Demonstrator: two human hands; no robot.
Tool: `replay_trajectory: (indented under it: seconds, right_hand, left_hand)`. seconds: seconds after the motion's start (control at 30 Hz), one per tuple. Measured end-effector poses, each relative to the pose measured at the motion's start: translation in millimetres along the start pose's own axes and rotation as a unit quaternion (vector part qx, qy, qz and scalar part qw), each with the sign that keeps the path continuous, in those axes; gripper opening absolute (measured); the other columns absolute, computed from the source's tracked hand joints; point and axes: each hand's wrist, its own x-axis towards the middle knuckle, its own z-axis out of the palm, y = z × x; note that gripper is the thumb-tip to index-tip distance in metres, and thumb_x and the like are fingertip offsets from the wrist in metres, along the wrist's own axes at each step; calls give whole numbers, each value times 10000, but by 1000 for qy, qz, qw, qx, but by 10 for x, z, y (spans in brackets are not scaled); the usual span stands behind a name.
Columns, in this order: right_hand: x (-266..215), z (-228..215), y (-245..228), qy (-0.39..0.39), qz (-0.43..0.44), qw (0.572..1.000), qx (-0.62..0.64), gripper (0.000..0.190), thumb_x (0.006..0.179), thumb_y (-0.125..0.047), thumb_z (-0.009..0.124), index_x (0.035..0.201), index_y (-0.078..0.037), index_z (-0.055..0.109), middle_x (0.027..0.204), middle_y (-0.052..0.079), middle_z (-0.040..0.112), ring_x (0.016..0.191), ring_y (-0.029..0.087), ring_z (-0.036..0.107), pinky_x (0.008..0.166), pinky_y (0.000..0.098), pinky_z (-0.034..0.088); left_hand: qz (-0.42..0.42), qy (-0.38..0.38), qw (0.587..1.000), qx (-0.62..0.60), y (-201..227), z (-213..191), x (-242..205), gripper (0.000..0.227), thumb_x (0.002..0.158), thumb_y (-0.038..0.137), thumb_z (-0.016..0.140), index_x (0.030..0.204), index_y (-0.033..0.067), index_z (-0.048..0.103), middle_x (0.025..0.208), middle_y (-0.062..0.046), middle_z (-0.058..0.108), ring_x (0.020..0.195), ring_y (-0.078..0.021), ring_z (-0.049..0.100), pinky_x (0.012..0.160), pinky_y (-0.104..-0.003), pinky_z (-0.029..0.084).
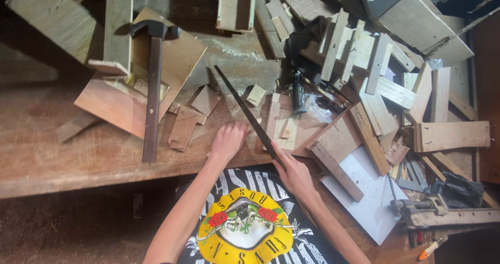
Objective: The person sands a small wooden piece on a workbench using a metal file. They hold the wood with the left hand and move the file back and forth along the edge. The workbench is cluttered with wood scraps and tools.
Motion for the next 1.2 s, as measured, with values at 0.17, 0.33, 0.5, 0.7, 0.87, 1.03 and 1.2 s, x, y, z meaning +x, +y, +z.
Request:
replay_trajectory:
  seconds: [0.17, 0.33, 0.5, 0.7, 0.87, 1.03, 1.2]
  right_hand:
    - [37, 45, -31, 13, -16, 999, 25, 674, 968, -193, 623, 1578, -289, 353, 1056, 199, 705, 847, 448, 677, 690, 524, 521]
    - [-187, -51, -54, -36, 63, 997, -4, 678, 954, -232, 641, 1563, -326, 359, 996, 166, 712, 831, 420, 690, 707, 514, 526]
    - [73, 14, -68, 21, -2, 1000, 11, 690, 955, -186, 625, 1578, -296, 349, 1035, 167, 705, 843, 423, 685, 693, 516, 527]
    - [-120, -68, -68, -21, 45, 999, -10, 697, 966, -229, 636, 1583, -335, 329, 964, 164, 692, 813, 413, 693, 704, 519, 533]
    - [-138, -45, -25, -16, 48, 999, -1, 681, 963, -243, 620, 1567, -351, 325, 993, 144, 707, 789, 418, 693, 678, 522, 538]
    - [-27, -89, -58, -24, 39, 999, -11, 680, 974, -244, 605, 1578, -347, 311, 1009, 151, 705, 824, 418, 690, 706, 523, 533]
    - [-19, -156, -186, -8, 13, 1000, 7, 687, 960, -219, 608, 1576, -321, 320, 1032, 152, 709, 845, 419, 690, 697, 519, 531]
  left_hand:
    - [-25, -26, 998, -53, -33, -29, -5, 243, 980, 310, 609, 1001, 76, 672, 951, -115, 724, 884, -282, 728, 741, -412, 574]
    - [-11, -10, 998, -63, -57, -12, 16, 254, 968, 311, 608, 1013, 73, 684, 962, -120, 733, 873, -291, 730, 755, -435, 573]
    - [-36, -28, 993, -104, 5, -53, 17, 252, 974, 291, 615, 1028, 53, 681, 940, -146, 730, 860, -325, 727, 761, -450, 575]
    - [-62, -22, 990, -121, -13, -137, 94, 251, 966, 278, 631, 990, 31, 675, 958, -159, 736, 867, -335, 733, 719, -463, 583]
    - [-78, -41, 991, -103, -44, -44, 57, 230, 998, 258, 603, 1027, 40, 670, 913, -174, 737, 793, -360, 739, 708, -469, 592]
    - [-84, 4, 986, -145, -85, -26, 111, 260, 983, 262, 611, 1042, 14, 663, 937, -198, 729, 724, -378, 738, 617, -471, 589]
    - [-91, 11, 989, -112, -152, -176, 67, 301, 999, 305, 632, 1071, 15, 665, 907, -176, 727, 714, -362, 732, 607, -474, 578]
